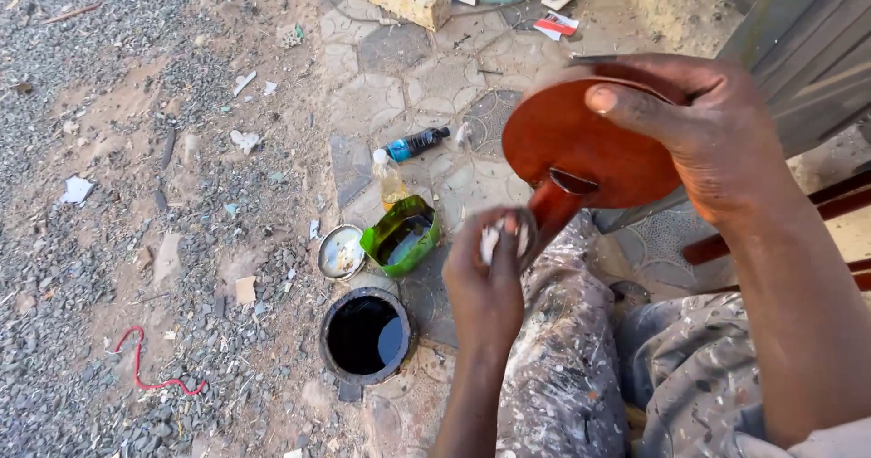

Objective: Polishing wooden furniture legs using a cloth and liquid polish in a workshop environment.

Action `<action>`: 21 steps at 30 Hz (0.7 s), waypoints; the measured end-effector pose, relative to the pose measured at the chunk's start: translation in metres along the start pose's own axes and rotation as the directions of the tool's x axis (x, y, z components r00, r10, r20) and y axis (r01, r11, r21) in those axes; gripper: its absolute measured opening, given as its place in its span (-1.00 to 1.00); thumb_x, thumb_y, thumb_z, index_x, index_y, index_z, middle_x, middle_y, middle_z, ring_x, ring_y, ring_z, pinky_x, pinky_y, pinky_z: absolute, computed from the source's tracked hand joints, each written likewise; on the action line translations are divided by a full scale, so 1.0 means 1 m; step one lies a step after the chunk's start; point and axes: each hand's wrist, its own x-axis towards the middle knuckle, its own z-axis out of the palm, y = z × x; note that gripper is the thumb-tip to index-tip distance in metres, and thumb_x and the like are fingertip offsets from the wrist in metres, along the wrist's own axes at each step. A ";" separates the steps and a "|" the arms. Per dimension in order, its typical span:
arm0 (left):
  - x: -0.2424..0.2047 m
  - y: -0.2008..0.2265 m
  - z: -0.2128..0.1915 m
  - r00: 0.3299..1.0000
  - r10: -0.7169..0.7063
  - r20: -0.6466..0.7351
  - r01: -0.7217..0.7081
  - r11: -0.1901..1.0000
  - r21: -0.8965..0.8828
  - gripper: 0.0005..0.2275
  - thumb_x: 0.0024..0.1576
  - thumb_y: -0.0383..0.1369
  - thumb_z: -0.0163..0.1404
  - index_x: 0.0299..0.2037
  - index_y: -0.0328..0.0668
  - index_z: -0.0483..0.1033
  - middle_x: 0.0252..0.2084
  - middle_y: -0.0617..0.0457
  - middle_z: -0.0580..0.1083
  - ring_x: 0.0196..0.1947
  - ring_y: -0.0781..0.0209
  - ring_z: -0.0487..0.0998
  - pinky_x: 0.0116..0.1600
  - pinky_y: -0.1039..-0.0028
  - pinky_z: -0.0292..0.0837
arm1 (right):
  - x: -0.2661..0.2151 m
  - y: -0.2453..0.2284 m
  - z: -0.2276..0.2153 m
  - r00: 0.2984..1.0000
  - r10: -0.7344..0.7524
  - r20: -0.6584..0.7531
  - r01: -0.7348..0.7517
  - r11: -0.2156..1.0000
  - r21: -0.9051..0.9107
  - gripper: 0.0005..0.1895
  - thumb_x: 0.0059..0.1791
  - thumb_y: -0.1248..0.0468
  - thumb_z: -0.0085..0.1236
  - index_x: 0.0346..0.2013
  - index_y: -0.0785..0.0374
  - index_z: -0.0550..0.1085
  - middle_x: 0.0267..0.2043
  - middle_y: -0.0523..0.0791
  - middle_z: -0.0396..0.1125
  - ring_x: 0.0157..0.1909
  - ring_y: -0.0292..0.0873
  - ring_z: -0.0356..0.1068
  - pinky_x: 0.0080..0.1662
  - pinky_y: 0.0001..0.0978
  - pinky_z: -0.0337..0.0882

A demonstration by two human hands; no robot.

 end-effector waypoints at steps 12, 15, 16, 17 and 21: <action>0.016 0.054 -0.005 0.984 -0.166 0.068 0.160 0.983 0.087 -0.85 0.20 -0.33 0.04 -0.16 -0.22 0.59 -0.39 0.05 0.59 -0.53 0.36 0.46 -0.39 0.53 0.39 | -0.002 -0.002 0.000 1.000 0.005 0.027 -0.005 1.000 -0.002 -0.56 -0.10 0.21 0.29 0.07 0.22 0.56 -0.06 -0.10 0.51 -0.21 -0.27 0.45 -0.14 -0.51 0.50; 0.009 0.036 -0.001 0.997 -0.081 0.011 0.081 0.996 0.031 -0.84 0.19 -0.33 0.04 -0.17 -0.24 0.59 -0.36 0.05 0.58 -0.45 0.35 0.49 -0.31 0.53 0.43 | -0.005 0.002 -0.001 0.999 -0.029 0.046 0.029 1.000 0.003 -0.57 -0.07 0.20 0.28 0.08 0.22 0.55 -0.04 -0.10 0.51 -0.18 -0.28 0.46 -0.09 -0.51 0.51; 0.010 0.027 0.001 0.997 -0.080 -0.008 0.080 0.994 0.080 -0.82 0.18 -0.29 0.03 -0.17 -0.20 0.60 -0.29 0.04 0.60 -0.35 0.30 0.57 -0.19 0.49 0.51 | -0.004 0.001 -0.004 0.998 -0.038 0.047 0.036 0.999 0.033 -0.58 -0.06 0.21 0.27 0.09 0.21 0.54 -0.04 -0.10 0.52 -0.17 -0.30 0.46 -0.07 -0.53 0.50; 0.011 0.018 -0.001 0.997 -0.071 -0.013 0.072 0.994 0.076 -0.82 0.18 -0.29 0.03 -0.17 -0.20 0.60 -0.29 0.04 0.60 -0.35 0.30 0.57 -0.19 0.49 0.51 | -0.002 0.001 -0.008 0.998 -0.048 0.049 0.046 0.998 0.033 -0.58 -0.06 0.21 0.27 0.09 0.21 0.54 -0.04 -0.10 0.52 -0.17 -0.30 0.46 -0.07 -0.53 0.50; 0.009 0.020 0.000 0.939 -0.344 -0.018 0.342 0.924 0.171 -0.78 0.17 -0.27 0.03 -0.11 -0.20 0.64 -0.31 -0.02 0.61 -0.46 0.29 0.57 -0.35 0.52 0.49 | -0.003 0.003 -0.010 0.999 -0.004 0.039 0.002 0.999 0.042 -0.55 -0.09 0.20 0.26 0.08 0.24 0.54 -0.07 -0.08 0.51 -0.20 -0.25 0.46 -0.15 -0.50 0.50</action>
